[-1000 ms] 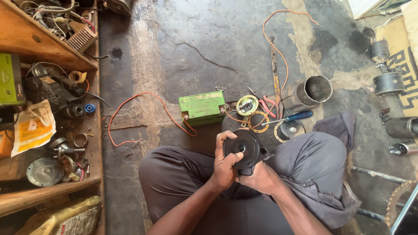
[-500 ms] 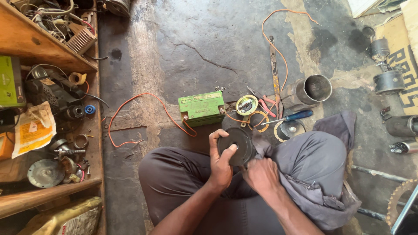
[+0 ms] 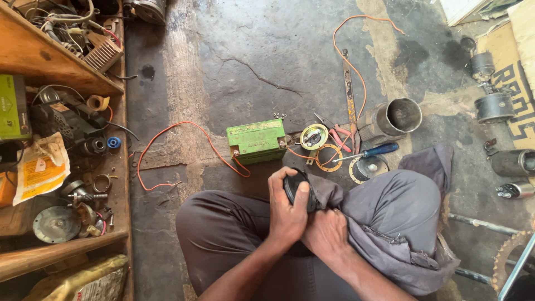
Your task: The person sits on the floor and uses a screwdriver to remove screws from a black circular motor housing. They then wipe the housing with a cloth and proceed to work on a brass-colored stator assembly, using a screwdriver and a metal rod to adjust internal components.
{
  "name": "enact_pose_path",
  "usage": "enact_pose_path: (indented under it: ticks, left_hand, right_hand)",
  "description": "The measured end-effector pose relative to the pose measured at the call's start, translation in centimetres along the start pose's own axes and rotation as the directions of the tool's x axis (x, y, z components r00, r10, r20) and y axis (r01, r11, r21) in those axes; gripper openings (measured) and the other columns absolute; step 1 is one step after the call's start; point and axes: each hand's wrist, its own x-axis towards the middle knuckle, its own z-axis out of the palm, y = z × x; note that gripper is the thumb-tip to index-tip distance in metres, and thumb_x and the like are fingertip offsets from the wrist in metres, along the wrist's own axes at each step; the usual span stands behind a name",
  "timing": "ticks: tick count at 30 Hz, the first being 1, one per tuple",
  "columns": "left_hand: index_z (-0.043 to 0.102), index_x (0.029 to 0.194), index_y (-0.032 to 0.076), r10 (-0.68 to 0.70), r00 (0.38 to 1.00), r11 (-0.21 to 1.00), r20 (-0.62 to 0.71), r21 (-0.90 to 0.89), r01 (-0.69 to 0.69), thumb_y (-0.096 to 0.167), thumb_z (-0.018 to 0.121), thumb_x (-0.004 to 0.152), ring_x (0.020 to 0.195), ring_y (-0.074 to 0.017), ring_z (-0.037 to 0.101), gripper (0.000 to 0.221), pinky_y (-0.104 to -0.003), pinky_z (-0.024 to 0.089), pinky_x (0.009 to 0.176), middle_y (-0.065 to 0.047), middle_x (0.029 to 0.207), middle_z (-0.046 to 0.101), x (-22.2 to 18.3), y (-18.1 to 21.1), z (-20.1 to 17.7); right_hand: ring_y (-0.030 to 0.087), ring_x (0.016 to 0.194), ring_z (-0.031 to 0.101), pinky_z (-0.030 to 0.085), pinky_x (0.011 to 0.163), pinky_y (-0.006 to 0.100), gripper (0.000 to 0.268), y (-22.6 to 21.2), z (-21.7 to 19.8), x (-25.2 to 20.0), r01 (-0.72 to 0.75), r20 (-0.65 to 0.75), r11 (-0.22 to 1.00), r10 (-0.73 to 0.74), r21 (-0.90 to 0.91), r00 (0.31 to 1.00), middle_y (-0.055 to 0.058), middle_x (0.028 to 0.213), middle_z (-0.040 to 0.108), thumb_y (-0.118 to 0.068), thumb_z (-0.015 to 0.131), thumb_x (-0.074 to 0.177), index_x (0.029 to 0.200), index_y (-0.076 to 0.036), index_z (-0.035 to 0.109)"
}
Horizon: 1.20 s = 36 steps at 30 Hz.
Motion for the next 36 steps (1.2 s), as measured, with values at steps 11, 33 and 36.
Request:
enact_pose_path:
  ticks: [11,33,36]
  left_hand:
    - [0.053,0.124,0.008,-0.120,0.972,0.988,0.202,0.116,0.098,0.032,0.075,0.086,0.098,-0.0259,0.057,0.050,-0.038,0.049,0.090,-0.012,0.111,0.050,1.1,1.2,-1.4]
    - [0.039,0.128,0.011,0.004,0.842,0.211,0.539,-0.824,0.526,-0.013,0.052,0.081,0.113,-0.0257,0.063,0.055,-0.037,0.058,0.095,-0.016,0.127,0.054,1.0,-1.9,-1.3]
    - [0.039,0.127,0.011,0.000,0.845,0.217,0.535,-0.825,0.522,-0.013,0.052,0.080,0.115,-0.0265,0.062,0.055,-0.038,0.058,0.096,-0.017,0.130,0.053,1.1,-1.9,-1.1]
  right_hand:
    - [0.041,0.059,0.068,0.056,0.057,0.052,0.015,1.2,0.1,0.7,-0.174,0.163,0.980,0.157,0.099,0.974,0.018,0.064,0.069,-0.023,0.073,0.074,0.068,-0.008,0.074]
    - [0.026,0.122,0.063,0.049,0.104,0.038,0.105,4.3,0.2,-2.9,-0.461,0.451,-0.568,-0.169,0.682,0.876,0.015,0.133,0.063,-0.020,0.092,0.055,0.145,0.006,0.042]
    - [0.027,0.117,0.065,0.052,0.101,0.039,0.102,4.7,0.3,-2.8,-0.486,0.469,-0.569,-0.191,0.663,0.862,0.018,0.130,0.064,-0.019,0.091,0.058,0.144,0.009,0.044]
